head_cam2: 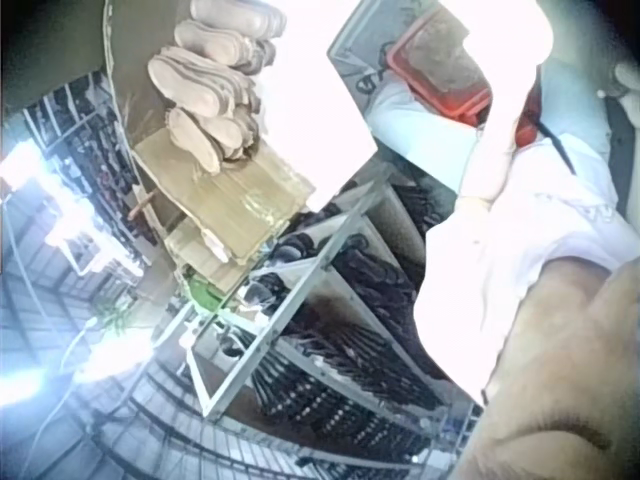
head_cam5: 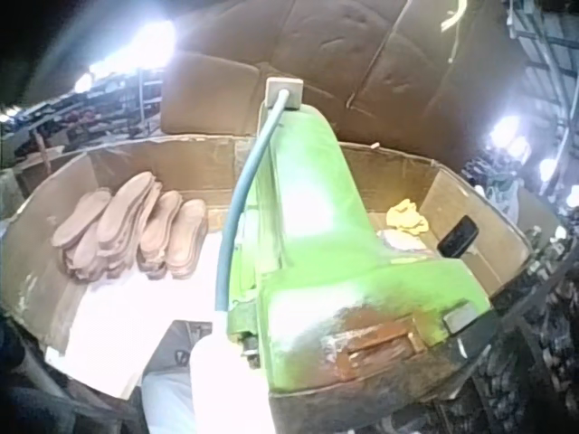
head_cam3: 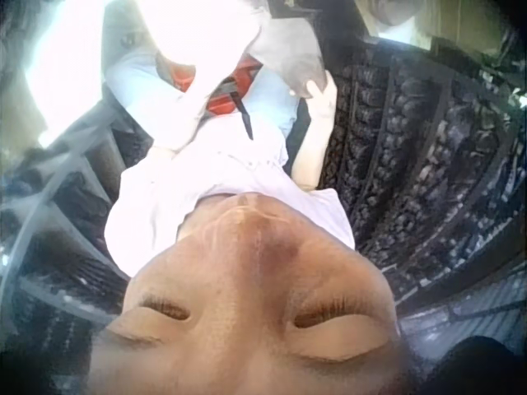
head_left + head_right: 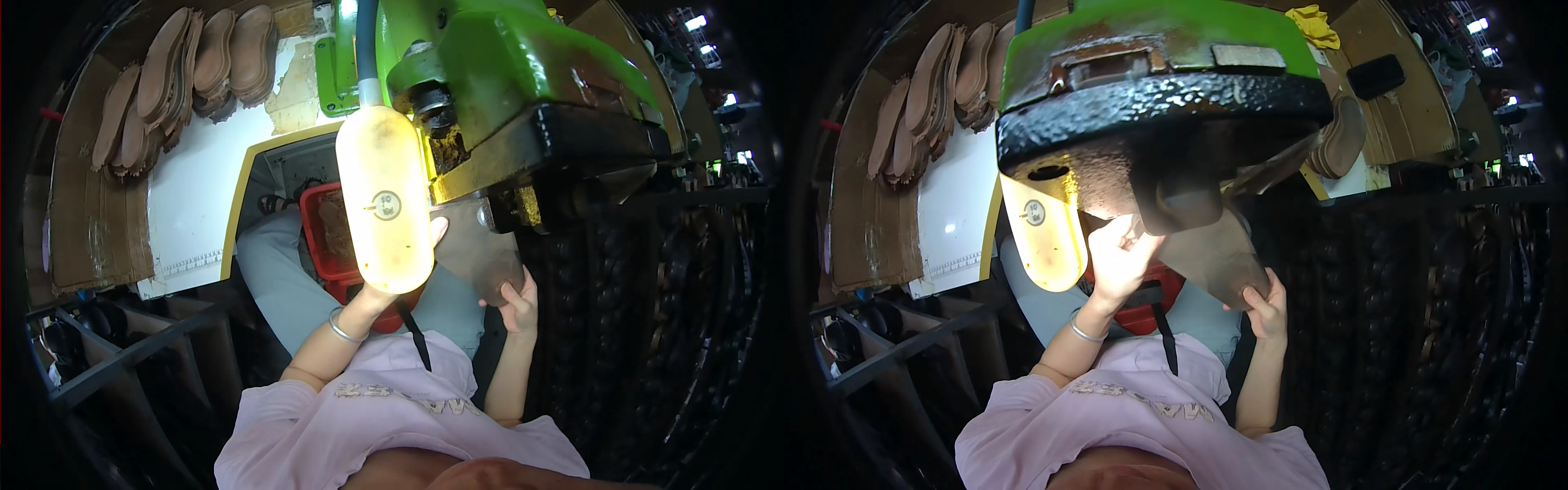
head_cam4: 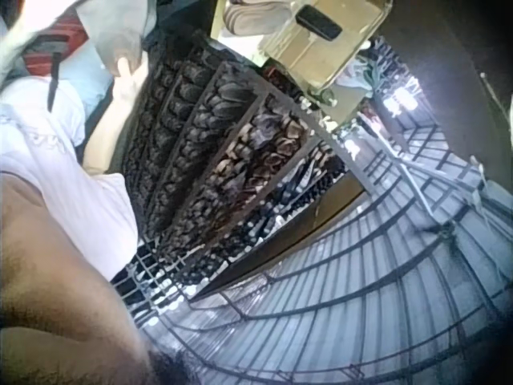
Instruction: The person uses a green grinding machine to smooth the edges of shoe soles. They pick up soles from a stack, press them against the rotating grinding wheel, and place the finished soles into a red basket.
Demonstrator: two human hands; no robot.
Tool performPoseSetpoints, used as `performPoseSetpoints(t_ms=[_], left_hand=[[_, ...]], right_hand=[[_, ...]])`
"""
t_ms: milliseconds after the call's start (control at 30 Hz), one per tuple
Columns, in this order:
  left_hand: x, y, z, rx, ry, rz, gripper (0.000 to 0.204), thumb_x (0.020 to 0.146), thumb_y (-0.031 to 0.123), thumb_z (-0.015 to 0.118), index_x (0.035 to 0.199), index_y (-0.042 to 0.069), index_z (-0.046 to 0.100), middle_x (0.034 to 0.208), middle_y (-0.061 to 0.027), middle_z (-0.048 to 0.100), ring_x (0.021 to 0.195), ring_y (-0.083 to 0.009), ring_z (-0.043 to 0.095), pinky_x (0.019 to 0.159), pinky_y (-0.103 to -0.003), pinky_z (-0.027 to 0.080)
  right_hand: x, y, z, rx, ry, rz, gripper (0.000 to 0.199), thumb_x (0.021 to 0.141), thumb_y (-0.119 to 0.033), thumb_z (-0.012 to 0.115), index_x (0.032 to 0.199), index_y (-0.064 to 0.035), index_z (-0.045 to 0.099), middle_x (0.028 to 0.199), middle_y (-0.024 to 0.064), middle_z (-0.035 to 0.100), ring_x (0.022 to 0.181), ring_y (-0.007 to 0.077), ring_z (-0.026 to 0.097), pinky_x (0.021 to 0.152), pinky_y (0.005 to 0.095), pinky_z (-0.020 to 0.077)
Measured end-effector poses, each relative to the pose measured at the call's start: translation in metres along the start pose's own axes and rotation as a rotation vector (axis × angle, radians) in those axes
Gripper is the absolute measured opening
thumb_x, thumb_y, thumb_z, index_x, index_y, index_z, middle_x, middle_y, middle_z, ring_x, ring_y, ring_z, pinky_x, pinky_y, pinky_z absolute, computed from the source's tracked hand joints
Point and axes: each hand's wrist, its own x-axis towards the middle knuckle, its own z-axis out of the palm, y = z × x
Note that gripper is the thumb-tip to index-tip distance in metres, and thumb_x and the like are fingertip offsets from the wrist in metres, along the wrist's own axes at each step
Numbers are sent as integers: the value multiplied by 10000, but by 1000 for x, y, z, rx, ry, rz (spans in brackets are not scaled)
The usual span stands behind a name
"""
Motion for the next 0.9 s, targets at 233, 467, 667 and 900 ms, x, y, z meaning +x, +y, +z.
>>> performPoseSetpoints(t_ms=[233,467,667,900], left_hand=[[-26,-15,-18,-655,89,-146,275,872,8,591,1133,-76,572,1031,-109,648,931,-142,613,858,-265,477],[-32,-15,-32,-630,150,-131,257,791,8,639,1025,-85,586,944,-104,663,816,-131,615,775,-251,485],[-32,-2,-59,-652,107,-190,277,821,-24,600,1083,-97,547,984,-110,648,905,-139,615,839,-250,475],[-49,-16,-110,-584,192,-150,326,810,-9,645,1112,-91,552,1023,-141,652,935,-159,623,865,-267,472]], right_hand=[[2,-40,19,-117,-5,-83,364,745,-117,732,988,39,509,804,137,612,575,179,607,402,301,515],[40,-73,37,-238,-5,-185,398,745,-120,722,1042,31,505,828,121,616,549,143,587,364,242,445],[76,-81,73,-218,-92,-240,420,740,-102,736,1078,26,522,907,93,619,687,124,605,490,222,469],[85,-58,108,-208,-364,-182,301,721,23,727,1003,30,619,960,75,656,859,125,610,806,253,475]])
